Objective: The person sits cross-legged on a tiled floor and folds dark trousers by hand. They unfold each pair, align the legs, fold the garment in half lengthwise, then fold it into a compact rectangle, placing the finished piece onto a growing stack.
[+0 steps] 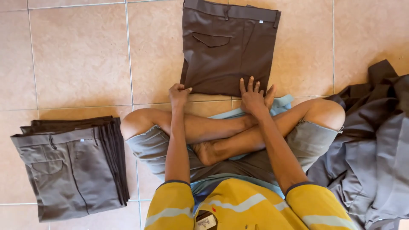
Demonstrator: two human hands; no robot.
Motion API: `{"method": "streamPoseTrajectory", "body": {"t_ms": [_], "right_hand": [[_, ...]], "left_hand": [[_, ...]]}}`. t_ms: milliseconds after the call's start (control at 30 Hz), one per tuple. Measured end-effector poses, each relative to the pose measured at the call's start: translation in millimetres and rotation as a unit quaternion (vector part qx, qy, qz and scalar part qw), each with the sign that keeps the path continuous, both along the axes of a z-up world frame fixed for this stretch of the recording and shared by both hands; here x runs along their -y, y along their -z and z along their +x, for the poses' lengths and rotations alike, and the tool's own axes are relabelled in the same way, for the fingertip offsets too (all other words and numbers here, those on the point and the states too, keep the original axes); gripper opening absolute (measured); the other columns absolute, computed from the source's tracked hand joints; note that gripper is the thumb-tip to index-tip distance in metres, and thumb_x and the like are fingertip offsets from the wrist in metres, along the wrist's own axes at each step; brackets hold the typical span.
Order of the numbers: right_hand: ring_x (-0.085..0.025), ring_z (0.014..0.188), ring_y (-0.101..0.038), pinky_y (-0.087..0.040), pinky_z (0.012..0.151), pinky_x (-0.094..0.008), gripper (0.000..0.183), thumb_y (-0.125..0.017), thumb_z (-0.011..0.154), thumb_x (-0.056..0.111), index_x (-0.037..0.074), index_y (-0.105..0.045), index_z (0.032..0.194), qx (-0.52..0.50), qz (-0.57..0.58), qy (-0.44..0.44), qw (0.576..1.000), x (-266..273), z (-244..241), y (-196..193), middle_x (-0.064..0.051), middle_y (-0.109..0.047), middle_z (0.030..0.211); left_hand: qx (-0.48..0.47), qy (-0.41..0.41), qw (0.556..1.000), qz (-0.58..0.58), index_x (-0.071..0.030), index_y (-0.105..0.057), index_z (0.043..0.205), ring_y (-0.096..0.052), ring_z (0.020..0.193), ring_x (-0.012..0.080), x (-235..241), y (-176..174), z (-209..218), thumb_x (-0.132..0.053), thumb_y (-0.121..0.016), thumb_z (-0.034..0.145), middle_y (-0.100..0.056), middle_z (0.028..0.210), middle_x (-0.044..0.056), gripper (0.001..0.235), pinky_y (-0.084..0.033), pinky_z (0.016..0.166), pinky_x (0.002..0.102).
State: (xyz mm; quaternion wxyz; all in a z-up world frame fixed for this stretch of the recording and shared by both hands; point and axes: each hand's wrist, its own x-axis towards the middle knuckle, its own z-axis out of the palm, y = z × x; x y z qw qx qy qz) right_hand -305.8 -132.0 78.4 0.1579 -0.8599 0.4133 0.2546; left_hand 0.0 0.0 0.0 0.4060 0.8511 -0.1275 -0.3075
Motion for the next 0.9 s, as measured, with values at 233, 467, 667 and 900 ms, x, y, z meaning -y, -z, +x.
{"method": "streamPoseTrajectory", "body": {"t_ms": [233, 467, 667, 900], "right_hand": [[-0.058, 0.143, -0.038, -0.040, 0.103, -0.063, 0.095, -0.067, 0.087, 0.012, 0.012, -0.017, 0.168, 0.078, -0.081, -0.013, 0.994, -25, 8, -52, -0.034, -0.027, 0.164], [-0.043, 0.114, -0.067, -0.055, 0.094, -0.051, 0.076, -0.059, 0.092, 0.064, 0.014, -0.056, 0.150, 0.267, 0.023, -0.006, 0.963, -44, 27, -57, -0.018, -0.059, 0.143], [-0.035, 0.102, -0.072, -0.061, 0.085, -0.046, 0.076, -0.069, 0.092, 0.053, 0.018, -0.048, 0.156, 0.305, 0.068, 0.024, 0.950, -33, 35, -16, -0.015, -0.051, 0.136], [-0.032, 0.103, -0.073, -0.061, 0.090, -0.045, 0.081, -0.073, 0.090, 0.042, 0.027, -0.039, 0.161, 0.280, 0.141, 0.049, 0.948, -25, 34, -21, -0.017, -0.047, 0.142]], "left_hand": [[-0.060, -0.104, 0.993, -0.015, 0.000, -0.064, 0.093, -0.070, 0.047, 0.0217, -2, -24, 6, 0.001, -0.074, 0.077, -0.065, 0.073, 0.014, 0.020, -0.056, 0.043, 0.029], [0.382, -0.109, 0.917, 0.034, -0.007, -0.050, 0.119, -0.062, 0.101, 0.0410, 4, -73, 21, -0.004, -0.050, 0.094, -0.056, 0.109, 0.017, 0.025, -0.052, 0.084, 0.054], [0.368, 0.101, 0.916, 0.123, -0.019, -0.047, 0.152, -0.037, 0.141, 0.0476, 13, -52, 11, -0.025, -0.055, 0.103, -0.039, 0.156, 0.021, 0.050, -0.032, 0.108, 0.073], [0.417, 0.104, 0.900, 0.078, -0.013, -0.043, 0.157, -0.024, 0.151, 0.0539, 49, -114, -30, -0.012, -0.058, 0.103, -0.024, 0.166, 0.027, 0.056, -0.026, 0.114, 0.078]]}}
